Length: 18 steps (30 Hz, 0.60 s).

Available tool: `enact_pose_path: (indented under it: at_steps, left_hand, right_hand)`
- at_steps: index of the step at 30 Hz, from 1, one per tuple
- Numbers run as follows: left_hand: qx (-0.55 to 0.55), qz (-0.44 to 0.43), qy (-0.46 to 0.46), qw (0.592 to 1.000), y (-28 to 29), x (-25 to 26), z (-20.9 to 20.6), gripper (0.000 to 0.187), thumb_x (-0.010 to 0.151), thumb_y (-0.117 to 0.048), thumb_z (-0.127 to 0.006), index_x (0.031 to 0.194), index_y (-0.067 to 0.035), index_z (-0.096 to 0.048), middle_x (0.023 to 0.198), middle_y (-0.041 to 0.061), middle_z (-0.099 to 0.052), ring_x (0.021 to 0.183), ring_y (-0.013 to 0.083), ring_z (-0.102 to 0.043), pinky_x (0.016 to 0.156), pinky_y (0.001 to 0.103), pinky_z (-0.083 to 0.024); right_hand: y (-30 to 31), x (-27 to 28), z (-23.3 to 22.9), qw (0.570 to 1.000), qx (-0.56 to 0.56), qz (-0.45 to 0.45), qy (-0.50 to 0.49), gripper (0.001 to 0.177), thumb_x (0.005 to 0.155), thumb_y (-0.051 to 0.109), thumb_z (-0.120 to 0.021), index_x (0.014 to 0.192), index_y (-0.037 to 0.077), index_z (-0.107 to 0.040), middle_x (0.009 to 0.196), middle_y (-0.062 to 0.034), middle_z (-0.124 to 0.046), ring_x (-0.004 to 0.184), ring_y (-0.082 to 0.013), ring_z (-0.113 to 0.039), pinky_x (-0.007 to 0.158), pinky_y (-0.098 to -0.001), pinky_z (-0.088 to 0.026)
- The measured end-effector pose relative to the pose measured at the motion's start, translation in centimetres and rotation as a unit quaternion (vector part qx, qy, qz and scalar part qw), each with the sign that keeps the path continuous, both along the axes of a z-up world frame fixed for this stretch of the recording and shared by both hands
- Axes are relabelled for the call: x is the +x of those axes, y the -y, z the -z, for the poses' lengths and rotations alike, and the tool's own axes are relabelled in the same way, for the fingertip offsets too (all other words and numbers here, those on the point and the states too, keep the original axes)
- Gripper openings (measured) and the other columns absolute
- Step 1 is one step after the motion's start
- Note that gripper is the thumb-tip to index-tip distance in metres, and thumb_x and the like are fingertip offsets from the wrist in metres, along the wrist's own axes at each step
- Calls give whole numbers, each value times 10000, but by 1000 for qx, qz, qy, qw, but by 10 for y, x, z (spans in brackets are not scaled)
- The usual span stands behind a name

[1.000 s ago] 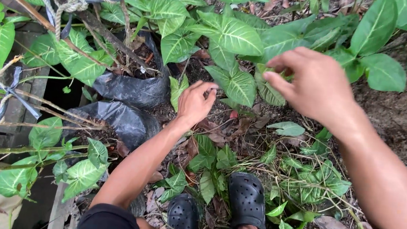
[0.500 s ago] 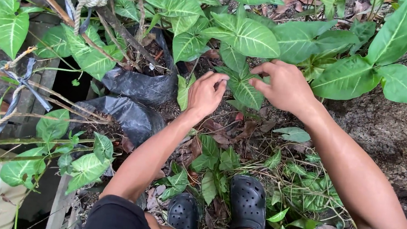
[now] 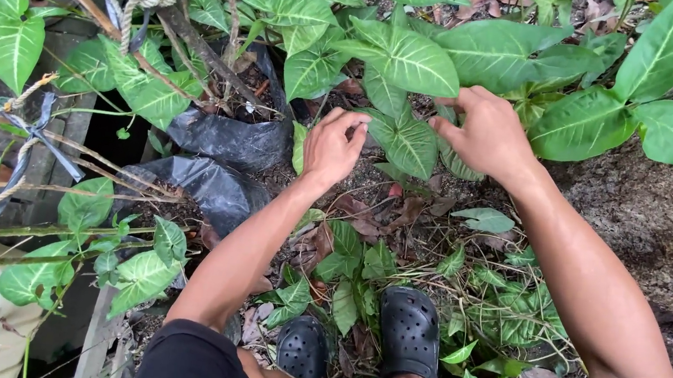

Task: Removing weeds and dead leaves from around potted plants by hand.

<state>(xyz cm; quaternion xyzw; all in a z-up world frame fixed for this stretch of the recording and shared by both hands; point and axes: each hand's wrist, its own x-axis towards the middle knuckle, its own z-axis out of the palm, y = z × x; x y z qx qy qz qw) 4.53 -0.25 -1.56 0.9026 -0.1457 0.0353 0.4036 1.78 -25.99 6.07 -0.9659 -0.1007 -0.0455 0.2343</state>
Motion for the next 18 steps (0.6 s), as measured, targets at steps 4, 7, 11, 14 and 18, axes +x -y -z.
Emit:
enact_pose_path:
  at_steps: [4,7,11,14,18]
  left_hand:
    - [15,-16,0,1000,-14,5,9,171,942,-303,-641,1071,-267,-748,971,40,-680,938,339,-701,799,507,-599]
    - [45,-31,-34,998,-24,3,9,183,950,-332,-615,1077,-304,-744,995,4,-684,979,303,-699,842,484,-599]
    - [81,-16,-60,995,-34,6,25,183,966,-355,-594,1091,-329,-726,1020,11,-666,1024,310,-682,867,497,-594]
    - [125,-4,-112,986,-37,8,46,249,980,-316,-511,1110,-356,-720,1066,10,-664,1065,312,-681,937,505,-579]
    - [194,9,-163,967,-41,4,62,277,959,-314,-513,1133,-370,-721,1091,-2,-663,1080,320,-691,956,501,-576]
  right_hand:
    - [-3,9,28,1000,-6,0,-7,341,939,362,-753,1151,95,-763,971,-147,-700,1025,-399,-709,889,-514,-568]
    - [-33,-10,-8,995,-4,18,-98,285,982,236,-687,1213,82,-752,994,-162,-712,1155,-383,-675,1045,-500,-498]
    - [-38,-4,32,985,42,46,-159,557,964,220,-679,1482,67,-544,1344,-304,-572,1235,-529,-585,1052,-637,-459]
    - [-29,4,77,978,32,55,-201,535,983,272,-649,1476,94,-544,1303,-276,-646,1247,-469,-604,1065,-604,-470]
    - [-29,-15,83,975,56,71,-204,347,971,225,-672,1306,136,-688,1162,-187,-750,1163,-396,-680,987,-562,-538]
